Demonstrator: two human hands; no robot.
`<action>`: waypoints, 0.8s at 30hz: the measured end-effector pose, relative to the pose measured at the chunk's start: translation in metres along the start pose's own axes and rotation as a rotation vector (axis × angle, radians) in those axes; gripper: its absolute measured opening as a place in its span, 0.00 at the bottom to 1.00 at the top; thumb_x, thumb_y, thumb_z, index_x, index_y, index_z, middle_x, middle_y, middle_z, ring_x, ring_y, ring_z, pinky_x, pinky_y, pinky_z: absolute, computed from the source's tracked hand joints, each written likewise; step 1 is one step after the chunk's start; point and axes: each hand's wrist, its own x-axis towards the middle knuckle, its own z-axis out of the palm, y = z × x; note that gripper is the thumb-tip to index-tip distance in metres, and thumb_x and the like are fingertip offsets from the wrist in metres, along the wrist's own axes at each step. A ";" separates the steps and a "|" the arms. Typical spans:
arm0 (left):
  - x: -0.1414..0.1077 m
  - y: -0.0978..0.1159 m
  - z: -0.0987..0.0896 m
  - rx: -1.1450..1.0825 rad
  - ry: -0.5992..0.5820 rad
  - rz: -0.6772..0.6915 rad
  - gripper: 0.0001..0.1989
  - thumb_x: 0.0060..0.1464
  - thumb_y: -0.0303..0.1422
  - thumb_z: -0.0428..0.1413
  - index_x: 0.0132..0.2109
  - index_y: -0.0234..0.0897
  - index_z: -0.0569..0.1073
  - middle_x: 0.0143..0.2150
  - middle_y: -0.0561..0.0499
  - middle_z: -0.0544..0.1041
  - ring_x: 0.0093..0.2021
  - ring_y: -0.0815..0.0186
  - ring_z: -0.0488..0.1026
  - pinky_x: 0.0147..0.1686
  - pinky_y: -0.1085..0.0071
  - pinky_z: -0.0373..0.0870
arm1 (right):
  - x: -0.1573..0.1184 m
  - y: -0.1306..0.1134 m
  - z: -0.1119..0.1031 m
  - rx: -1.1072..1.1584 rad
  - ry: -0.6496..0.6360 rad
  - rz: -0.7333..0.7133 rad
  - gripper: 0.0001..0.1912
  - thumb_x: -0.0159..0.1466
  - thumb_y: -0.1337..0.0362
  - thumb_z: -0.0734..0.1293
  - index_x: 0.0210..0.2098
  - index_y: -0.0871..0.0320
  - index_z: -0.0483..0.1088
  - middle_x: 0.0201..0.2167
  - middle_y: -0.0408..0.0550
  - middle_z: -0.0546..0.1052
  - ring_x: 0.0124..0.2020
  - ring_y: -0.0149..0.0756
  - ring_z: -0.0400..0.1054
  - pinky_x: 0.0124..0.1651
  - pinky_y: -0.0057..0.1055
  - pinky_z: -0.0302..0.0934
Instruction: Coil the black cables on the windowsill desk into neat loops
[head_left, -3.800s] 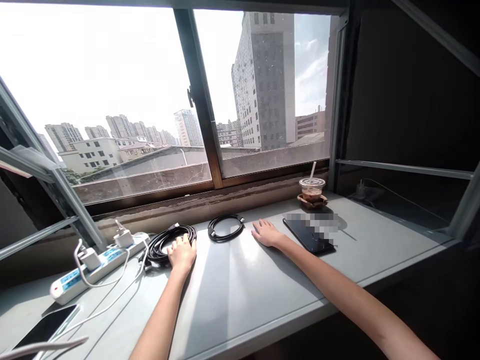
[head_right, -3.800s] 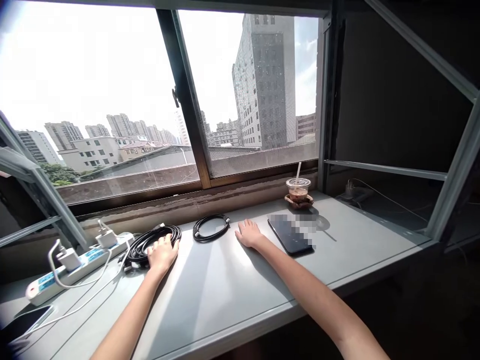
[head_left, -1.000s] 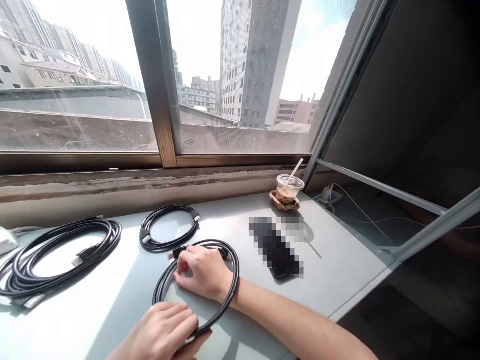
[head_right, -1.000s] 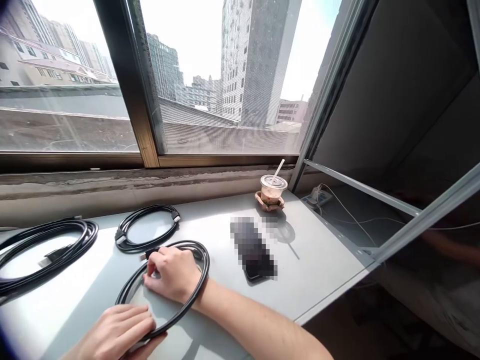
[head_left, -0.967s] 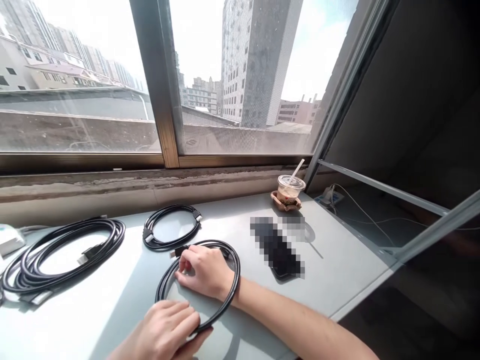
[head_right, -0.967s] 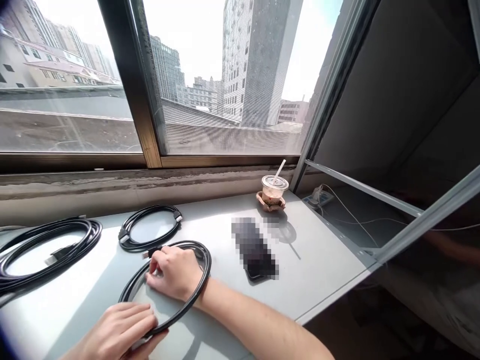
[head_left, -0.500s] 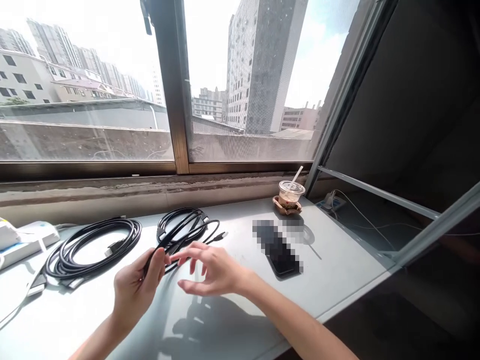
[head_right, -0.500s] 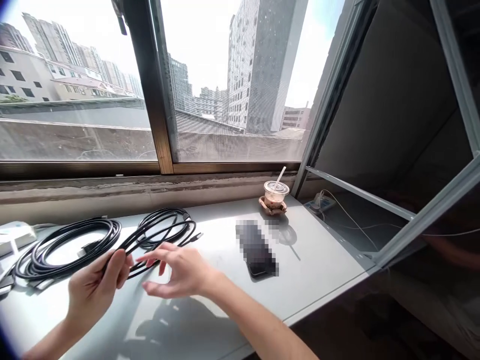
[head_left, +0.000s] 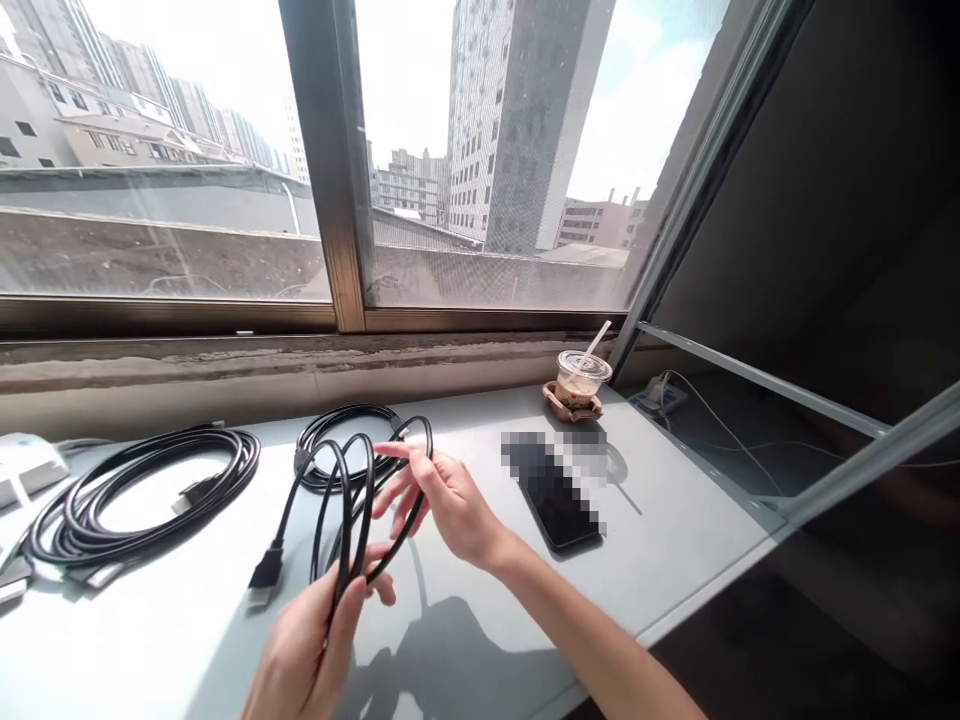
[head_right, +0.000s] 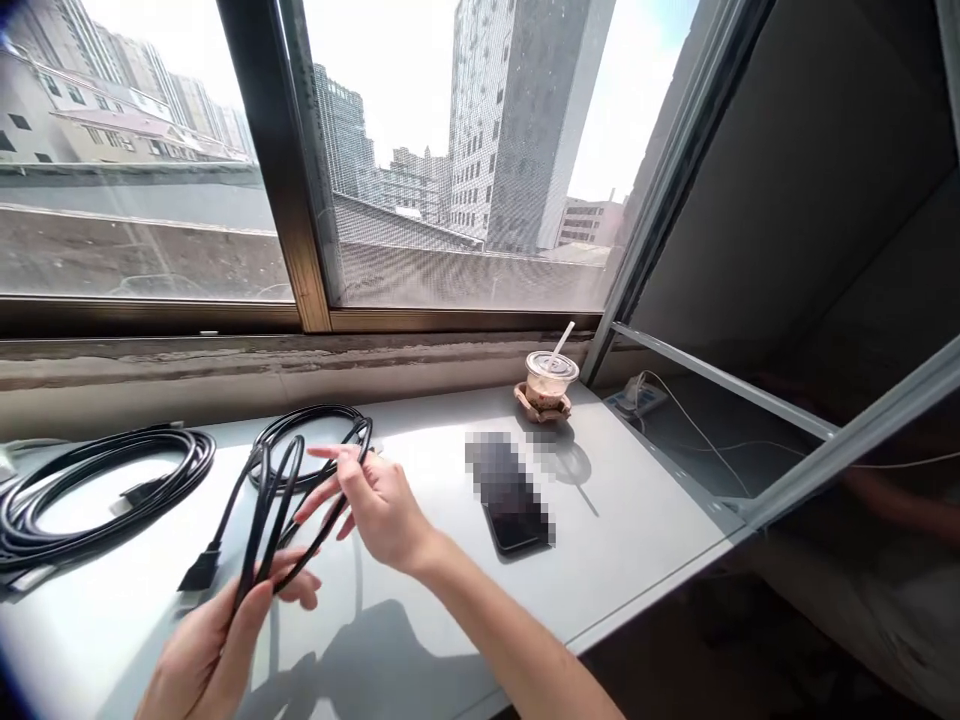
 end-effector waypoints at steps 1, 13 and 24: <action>0.000 0.001 0.000 0.027 0.019 0.009 0.14 0.61 0.30 0.42 0.51 0.41 0.65 0.31 0.53 0.75 0.31 0.68 0.75 0.32 0.76 0.72 | 0.000 -0.001 -0.001 0.034 -0.015 0.028 0.31 0.65 0.46 0.51 0.53 0.63 0.65 0.26 0.48 0.75 0.21 0.27 0.66 0.20 0.21 0.60; 0.018 -0.002 -0.006 -0.049 0.171 0.125 0.05 0.61 0.29 0.41 0.39 0.37 0.61 0.33 0.49 0.67 0.34 0.67 0.69 0.33 0.69 0.69 | 0.003 -0.014 -0.026 0.015 0.212 -0.037 0.29 0.60 0.48 0.61 0.47 0.68 0.72 0.06 0.35 0.63 0.11 0.28 0.62 0.20 0.24 0.59; 0.090 0.025 -0.057 -0.256 0.250 -0.006 0.11 0.63 0.37 0.42 0.46 0.36 0.63 0.25 0.55 0.69 0.23 0.73 0.66 0.25 0.76 0.66 | 0.007 -0.090 -0.004 -0.309 0.157 -0.285 0.23 0.61 0.56 0.63 0.52 0.61 0.68 0.09 0.31 0.60 0.08 0.23 0.54 0.10 0.20 0.49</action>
